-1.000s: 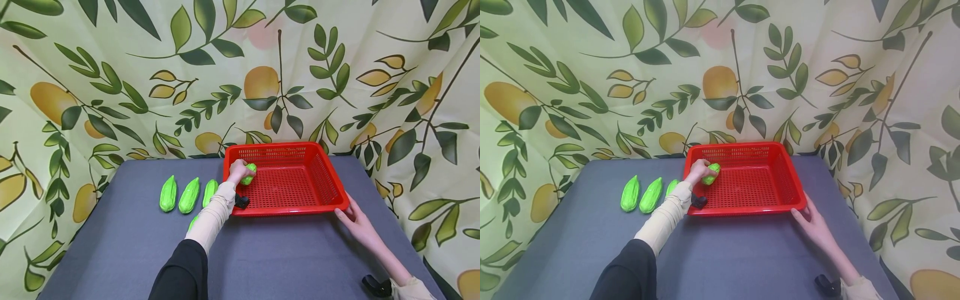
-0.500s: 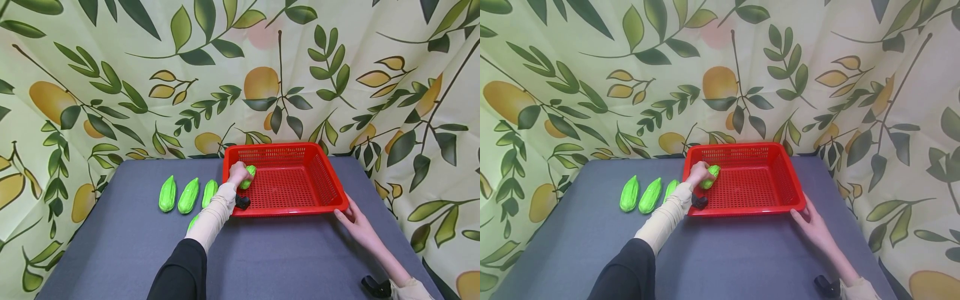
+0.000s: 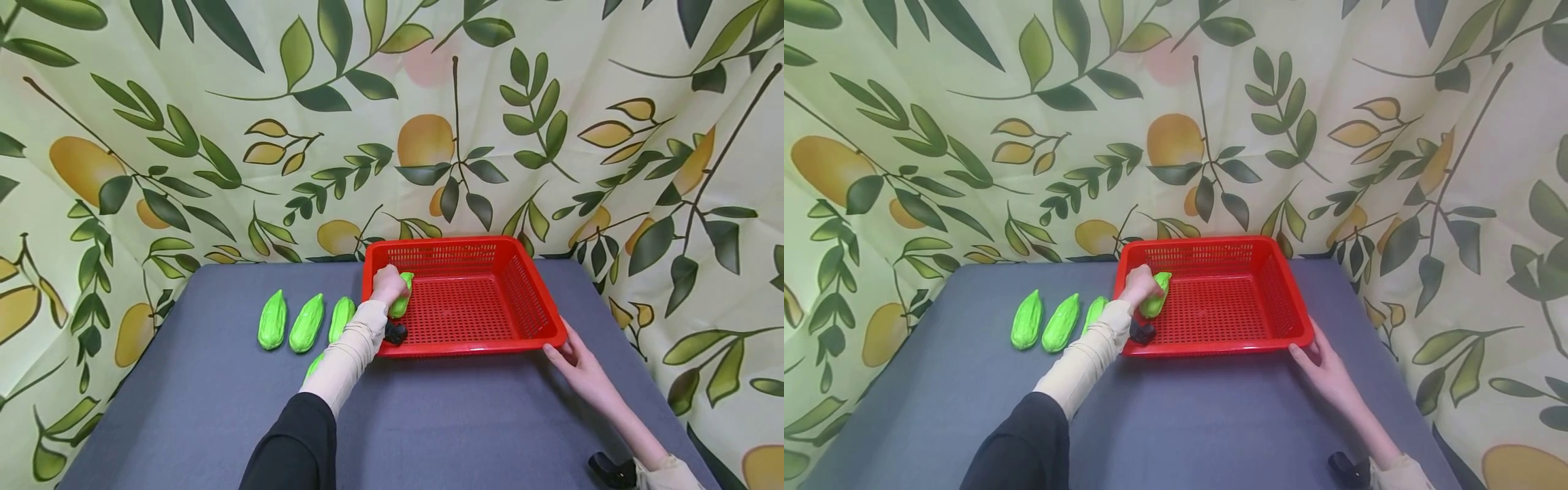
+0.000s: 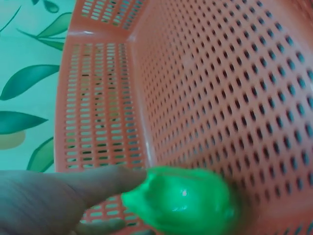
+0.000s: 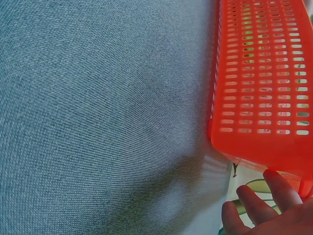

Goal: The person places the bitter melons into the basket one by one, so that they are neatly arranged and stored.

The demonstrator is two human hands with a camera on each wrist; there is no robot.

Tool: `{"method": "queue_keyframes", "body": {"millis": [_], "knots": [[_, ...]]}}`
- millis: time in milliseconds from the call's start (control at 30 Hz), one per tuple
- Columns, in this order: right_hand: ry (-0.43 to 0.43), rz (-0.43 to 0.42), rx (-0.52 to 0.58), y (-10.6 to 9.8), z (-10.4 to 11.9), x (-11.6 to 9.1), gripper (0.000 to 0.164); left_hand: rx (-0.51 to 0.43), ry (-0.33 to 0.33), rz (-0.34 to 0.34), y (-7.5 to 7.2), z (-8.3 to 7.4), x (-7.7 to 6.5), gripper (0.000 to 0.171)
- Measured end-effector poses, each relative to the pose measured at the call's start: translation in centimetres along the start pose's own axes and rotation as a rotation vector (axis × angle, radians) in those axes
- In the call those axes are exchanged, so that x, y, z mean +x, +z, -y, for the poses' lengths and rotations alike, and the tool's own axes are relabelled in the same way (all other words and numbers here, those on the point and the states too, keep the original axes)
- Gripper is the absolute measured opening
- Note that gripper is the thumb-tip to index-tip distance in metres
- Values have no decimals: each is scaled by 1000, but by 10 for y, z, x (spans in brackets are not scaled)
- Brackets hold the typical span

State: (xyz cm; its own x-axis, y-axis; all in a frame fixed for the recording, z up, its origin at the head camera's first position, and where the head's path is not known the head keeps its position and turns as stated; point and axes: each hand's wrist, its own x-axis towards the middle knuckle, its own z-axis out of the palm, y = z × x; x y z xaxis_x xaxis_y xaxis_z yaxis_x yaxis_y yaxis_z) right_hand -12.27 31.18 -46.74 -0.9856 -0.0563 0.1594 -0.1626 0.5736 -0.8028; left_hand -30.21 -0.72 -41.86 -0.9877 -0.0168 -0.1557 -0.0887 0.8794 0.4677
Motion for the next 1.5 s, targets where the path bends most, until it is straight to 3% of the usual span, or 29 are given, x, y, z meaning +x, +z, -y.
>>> {"method": "queue_keyframes", "body": {"millis": [133,333,500,867,1200,1500], "knots": [[12,-4,-12,0,0,0,71,-24,50,-29,-8,-2,-1,38],[24,-7,-34,0,0,0,70,-121,97,21,-20,-5,-8,53],[32,-10,-40,0,2,0,70,-189,131,55,-25,-7,-13,54],[14,-15,-37,1,1,0,69,-341,205,49,-29,-11,-15,56],[23,-13,-45,0,2,0,70,-521,184,82,-37,-12,-19,52],[53,6,-50,-2,4,0,70,-607,176,98,-44,-12,-27,51]]}}
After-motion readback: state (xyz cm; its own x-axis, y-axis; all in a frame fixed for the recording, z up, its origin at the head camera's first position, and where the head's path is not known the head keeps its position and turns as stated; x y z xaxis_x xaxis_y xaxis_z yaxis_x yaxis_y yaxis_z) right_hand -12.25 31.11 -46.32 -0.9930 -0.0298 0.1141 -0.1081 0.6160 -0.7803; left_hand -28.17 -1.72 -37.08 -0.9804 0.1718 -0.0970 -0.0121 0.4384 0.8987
